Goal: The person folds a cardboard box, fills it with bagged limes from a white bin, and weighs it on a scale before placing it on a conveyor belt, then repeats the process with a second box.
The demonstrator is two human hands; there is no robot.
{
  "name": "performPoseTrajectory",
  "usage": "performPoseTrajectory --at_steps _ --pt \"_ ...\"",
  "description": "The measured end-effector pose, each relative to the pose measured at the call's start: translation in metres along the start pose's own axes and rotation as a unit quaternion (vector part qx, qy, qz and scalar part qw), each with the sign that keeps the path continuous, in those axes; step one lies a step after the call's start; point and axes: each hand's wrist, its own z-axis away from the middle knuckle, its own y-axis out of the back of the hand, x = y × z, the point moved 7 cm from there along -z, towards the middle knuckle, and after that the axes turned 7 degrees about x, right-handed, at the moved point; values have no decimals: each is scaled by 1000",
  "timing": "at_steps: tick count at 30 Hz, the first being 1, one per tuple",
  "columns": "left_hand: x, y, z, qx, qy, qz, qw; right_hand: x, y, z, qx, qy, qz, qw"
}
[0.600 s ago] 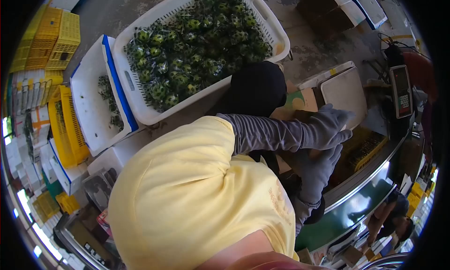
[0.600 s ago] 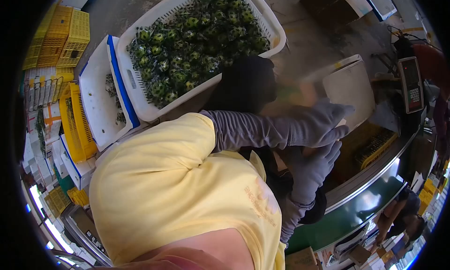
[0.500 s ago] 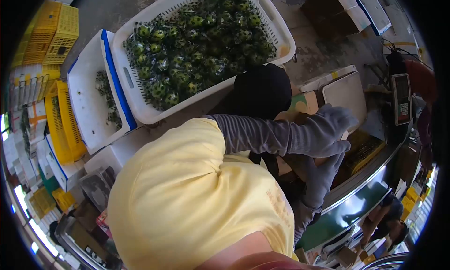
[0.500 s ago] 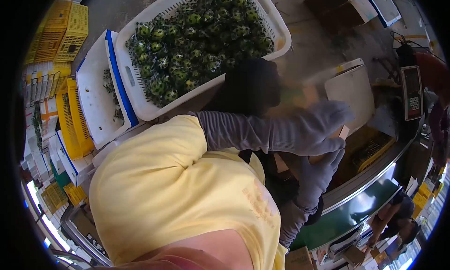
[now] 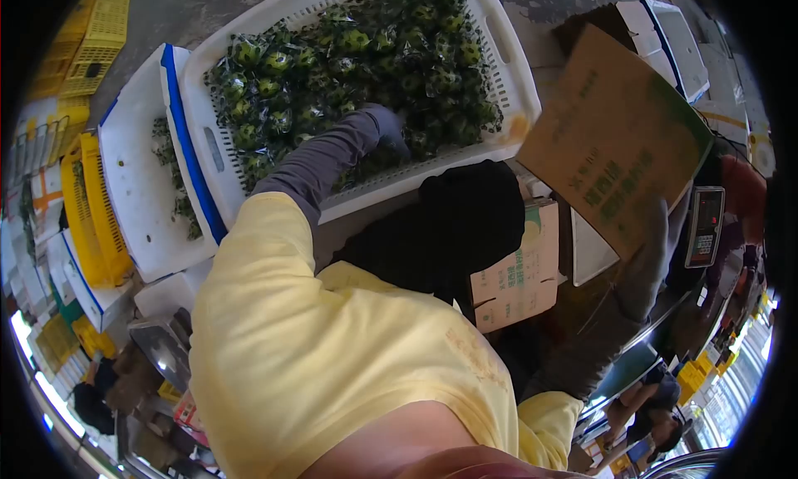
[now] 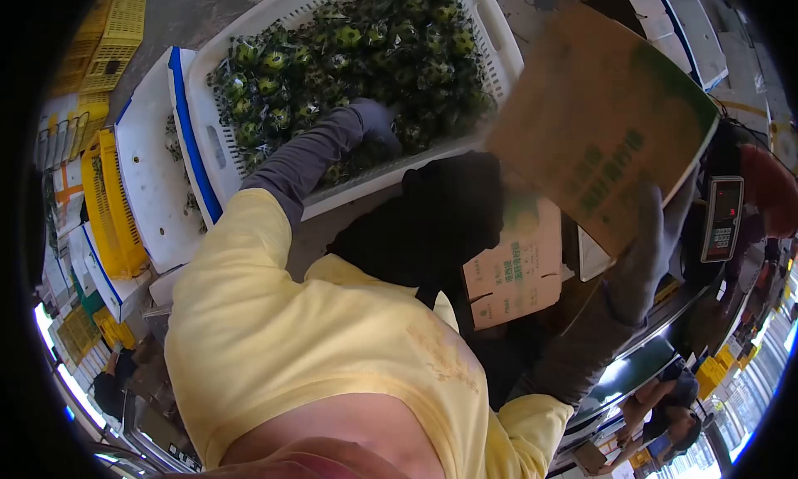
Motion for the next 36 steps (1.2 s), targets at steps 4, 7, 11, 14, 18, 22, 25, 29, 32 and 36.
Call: performPoseTrajectory --at_steps 4,7,11,14,18,22,25,29,32,36 --pt "-2 -2 7 -24 -49 -31 998 52 -114 -39 -221 -64 -45 972" --pt "-35 -26 20 102 -88 -57 989 85 -188 -41 -340 -117 -106 927" --pt "-53 -6 100 182 5 -14 983 137 -263 -35 -412 -120 -15 903" --pt "-81 -20 144 189 116 -4 975 157 -317 -7 -488 -187 -43 852" --pt "-106 -54 215 339 224 7 914 177 -355 15 -529 -202 -58 822" --pt "-119 -72 246 166 370 209 890 196 -352 31 -535 -307 -170 769" --pt "-145 -105 215 357 247 310 846 197 -345 36 -543 -350 -189 740" --pt "-94 -147 101 236 43 853 463 156 -329 41 -525 -409 -245 704" --pt "-43 -63 93 197 -17 943 268 188 -323 32 -493 -440 -220 717" --pt "-34 -13 91 234 -94 909 331 225 -306 6 -411 -491 -238 730"
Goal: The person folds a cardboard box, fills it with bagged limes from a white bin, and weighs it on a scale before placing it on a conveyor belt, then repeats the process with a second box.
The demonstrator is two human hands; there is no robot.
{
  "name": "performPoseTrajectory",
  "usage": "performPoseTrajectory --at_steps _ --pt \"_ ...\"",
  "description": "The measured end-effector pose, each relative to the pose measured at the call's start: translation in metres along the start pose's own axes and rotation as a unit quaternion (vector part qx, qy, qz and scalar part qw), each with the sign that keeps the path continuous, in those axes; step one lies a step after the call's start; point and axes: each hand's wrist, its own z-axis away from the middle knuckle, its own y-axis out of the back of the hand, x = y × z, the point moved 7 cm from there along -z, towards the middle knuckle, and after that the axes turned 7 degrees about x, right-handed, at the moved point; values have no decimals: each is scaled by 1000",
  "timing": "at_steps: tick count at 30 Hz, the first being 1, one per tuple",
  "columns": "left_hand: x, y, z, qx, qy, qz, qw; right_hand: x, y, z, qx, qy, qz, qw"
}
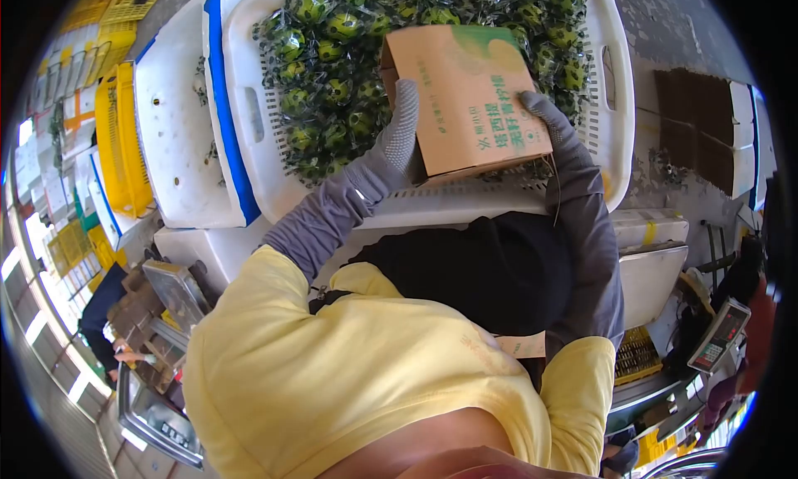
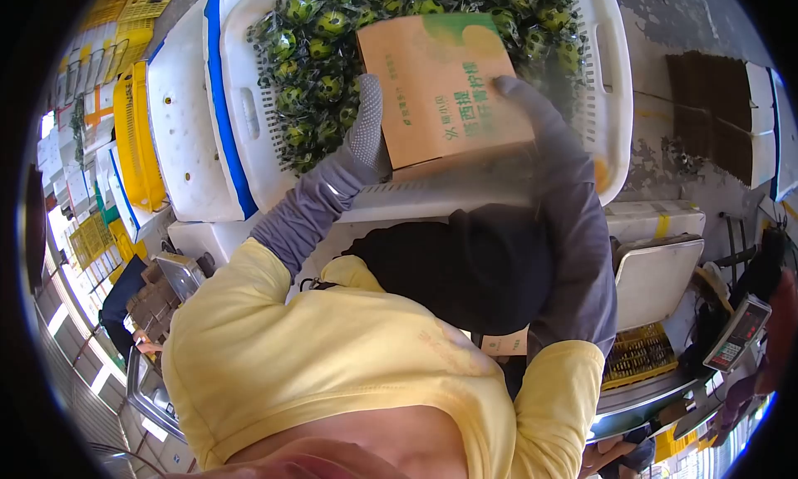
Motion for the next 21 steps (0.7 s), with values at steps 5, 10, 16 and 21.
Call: performPoseTrajectory --at_steps 5,10,16,21 --pt "145 -75 75 -16 -351 -454 819 -26 -4 40 47 134 -82 986" --pt "168 -9 49 189 -362 -437 801 -19 13 111 -44 261 -265 927" --pt "56 86 -27 181 -14 -857 483 5 60 159 -71 348 -371 858" --pt "24 108 -61 163 -43 -856 489 39 88 210 -56 428 -425 796"
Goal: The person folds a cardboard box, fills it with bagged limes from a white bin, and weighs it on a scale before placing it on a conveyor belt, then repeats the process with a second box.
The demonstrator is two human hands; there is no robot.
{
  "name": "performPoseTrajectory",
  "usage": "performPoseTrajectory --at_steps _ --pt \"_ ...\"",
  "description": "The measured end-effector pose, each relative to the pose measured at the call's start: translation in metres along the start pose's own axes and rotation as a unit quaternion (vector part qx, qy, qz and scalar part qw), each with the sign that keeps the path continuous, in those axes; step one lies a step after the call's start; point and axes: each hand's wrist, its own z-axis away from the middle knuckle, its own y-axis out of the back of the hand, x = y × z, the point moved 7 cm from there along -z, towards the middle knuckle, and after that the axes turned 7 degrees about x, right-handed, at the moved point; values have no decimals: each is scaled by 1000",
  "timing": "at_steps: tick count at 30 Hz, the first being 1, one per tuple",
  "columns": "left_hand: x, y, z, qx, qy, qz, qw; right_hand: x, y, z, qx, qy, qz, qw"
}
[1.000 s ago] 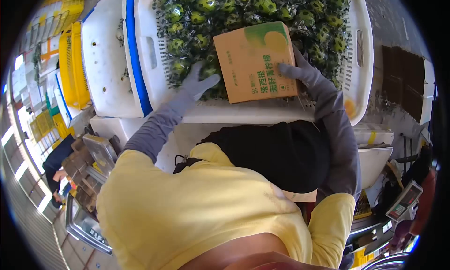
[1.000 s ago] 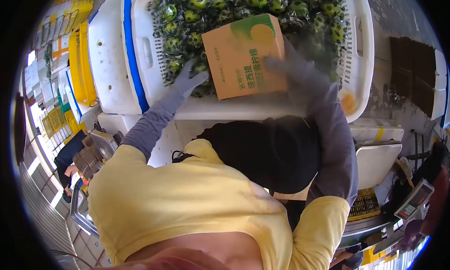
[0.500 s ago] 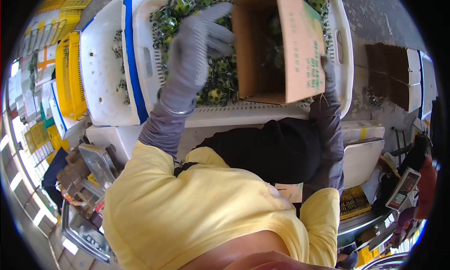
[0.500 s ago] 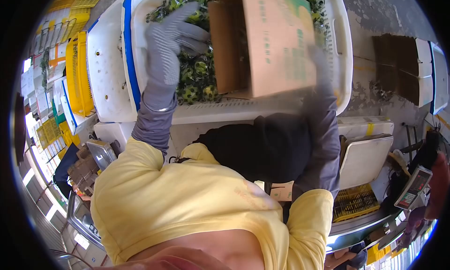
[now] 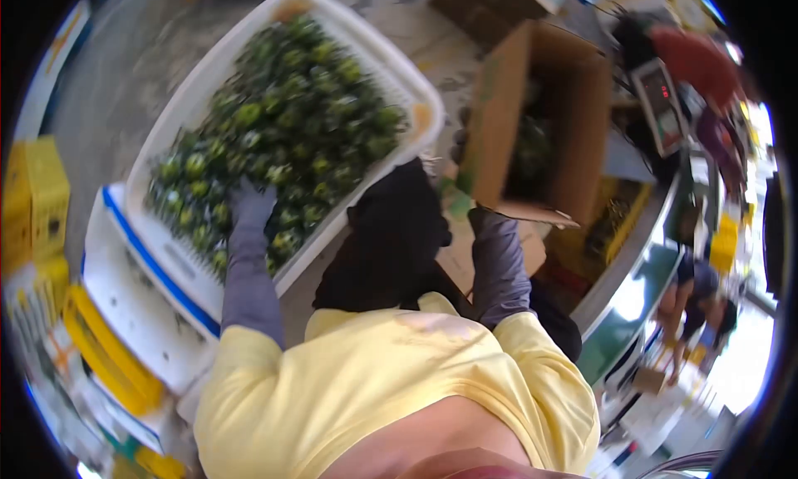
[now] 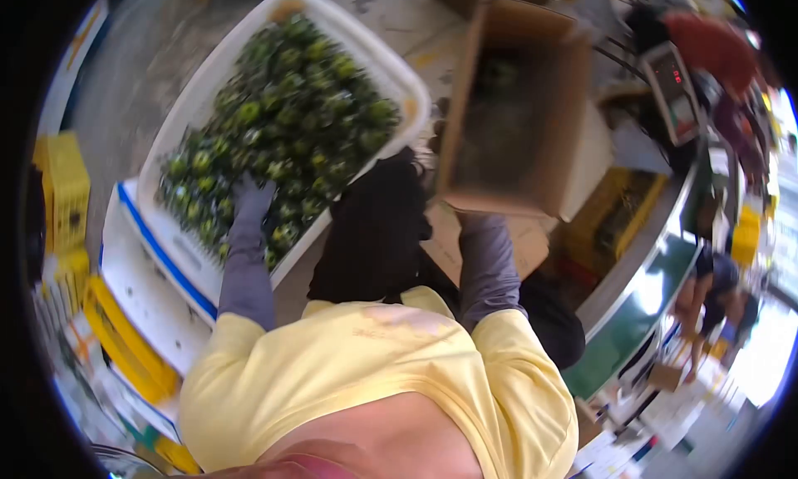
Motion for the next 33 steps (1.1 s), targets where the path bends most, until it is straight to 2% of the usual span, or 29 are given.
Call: performPoseTrajectory --at_steps 1,3,4,6,9,12,16,18,21,23,27,28,29,32,33 --pt "18 13 24 -12 12 -20 1000 -11 5 15 -2 23 -8 1000" --pt "16 3 53 21 -136 -113 984 -20 16 37 -5 58 -29 998" --pt "26 16 77 25 -171 -142 975 -27 21 48 -4 72 -36 997" --pt "21 5 87 -65 -209 -113 969 -34 30 70 -4 99 -49 994" --pt "33 27 101 -148 -192 -29 970 -39 41 95 -8 121 -67 990" --pt "44 8 88 -116 -200 -93 968 -38 51 113 -12 129 -78 989" --pt "48 -10 74 -104 -165 -97 976 -31 50 142 -8 110 -70 991" --pt "51 18 91 -86 -161 -90 979 -29 41 160 8 114 -49 992" --pt "8 18 69 -128 -129 -15 983 -30 33 187 25 121 -28 992" --pt "12 18 96 -223 -274 -139 925 -31 55 195 9 123 -44 991" --pt "-7 18 92 -306 -117 -125 937 -35 78 196 -25 158 -70 985" --pt "-10 18 94 -332 -82 -115 933 -36 95 197 25 186 -39 982" --pt "-7 23 94 -355 -119 -101 922 -42 119 196 74 216 -7 973" --pt "-7 50 122 -387 -13 89 918 -56 173 200 135 266 74 952" --pt "-17 45 121 -411 19 108 905 -57 177 200 145 268 69 950"
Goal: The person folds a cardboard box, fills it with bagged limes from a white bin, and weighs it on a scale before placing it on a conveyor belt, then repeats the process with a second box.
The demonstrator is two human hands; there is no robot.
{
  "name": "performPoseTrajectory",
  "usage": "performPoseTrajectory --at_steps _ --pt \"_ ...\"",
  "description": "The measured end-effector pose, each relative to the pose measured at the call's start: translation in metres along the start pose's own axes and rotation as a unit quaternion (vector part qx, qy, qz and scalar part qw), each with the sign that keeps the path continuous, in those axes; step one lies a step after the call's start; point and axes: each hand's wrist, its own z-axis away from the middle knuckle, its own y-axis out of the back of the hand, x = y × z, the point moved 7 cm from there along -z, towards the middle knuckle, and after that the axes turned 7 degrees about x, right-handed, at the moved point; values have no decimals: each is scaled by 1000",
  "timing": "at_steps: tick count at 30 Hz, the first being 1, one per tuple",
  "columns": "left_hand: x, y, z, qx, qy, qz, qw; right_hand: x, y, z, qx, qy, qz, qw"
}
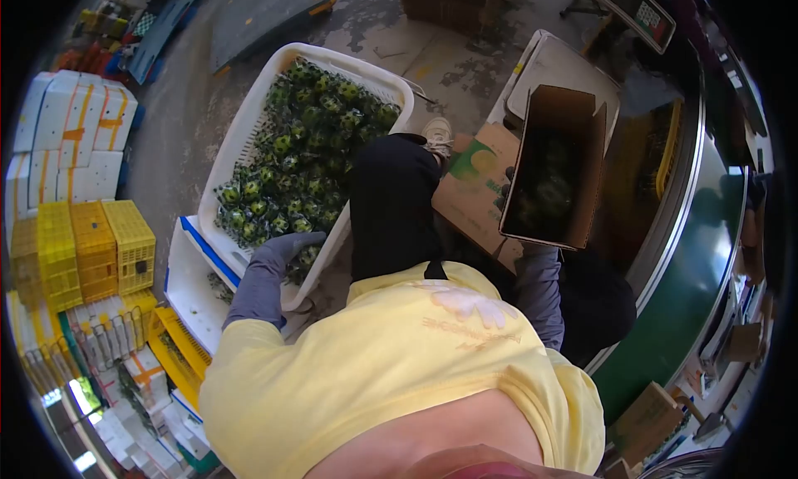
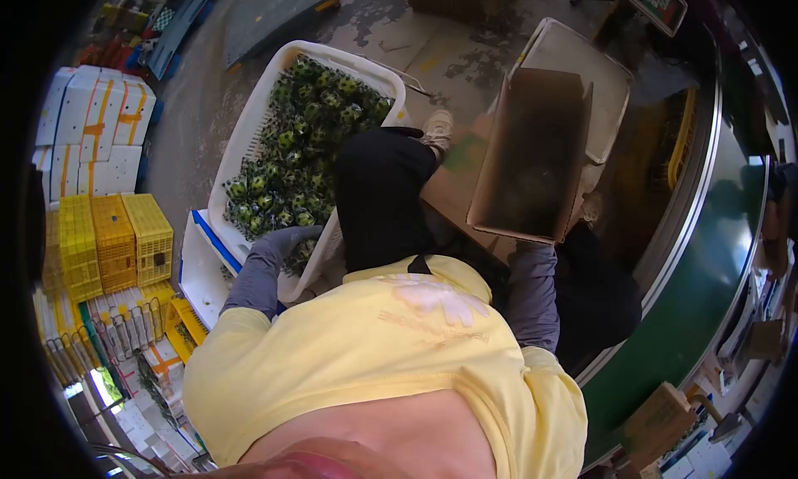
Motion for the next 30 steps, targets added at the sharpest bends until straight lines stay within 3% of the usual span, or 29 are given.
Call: performPoseTrajectory --at_steps 3,5,7,8,10,13,15,16,19,22,24,25,27,28,30 --pt "19 -6 15 -47 -81 7 996 0 -14 12 9 -69 -87 994" --pt "49 -5 43 64 -54 11 996 3 -19 19 11 -96 -131 987" --pt "87 26 32 120 -220 43 967 6 -21 21 11 -114 -161 980" --pt "110 43 29 171 -313 26 934 7 -23 23 13 -111 -166 980" --pt "216 12 149 247 -474 66 843 0 -45 28 31 -93 -169 981" --pt "307 -51 261 179 -665 104 718 -5 -61 29 -18 -77 -150 985" --pt "347 -99 298 101 -739 82 662 -3 -65 30 -42 -94 -187 977" --pt "365 -117 301 181 -784 -70 589 -4 -71 32 -46 -96 -210 972" --pt "389 -174 288 249 -793 -206 516 -17 -76 37 -56 -78 -239 966" --pt "381 -190 255 202 -772 -124 589 -28 -50 29 -22 -37 -220 974" --pt "372 -201 221 -39 -625 83 775 -35 -37 19 11 1 -192 981" --pt "366 -211 208 -157 -507 177 829 -41 -43 17 17 16 -162 987" --pt "383 -207 212 -169 -478 181 842 -56 -61 11 31 40 -99 994" --pt "407 -200 221 -171 -521 169 819 -64 -81 4 -39 2 -110 993" --pt "458 -191 215 -167 -565 135 797 -83 -91 -33 -84 -20 91 992"
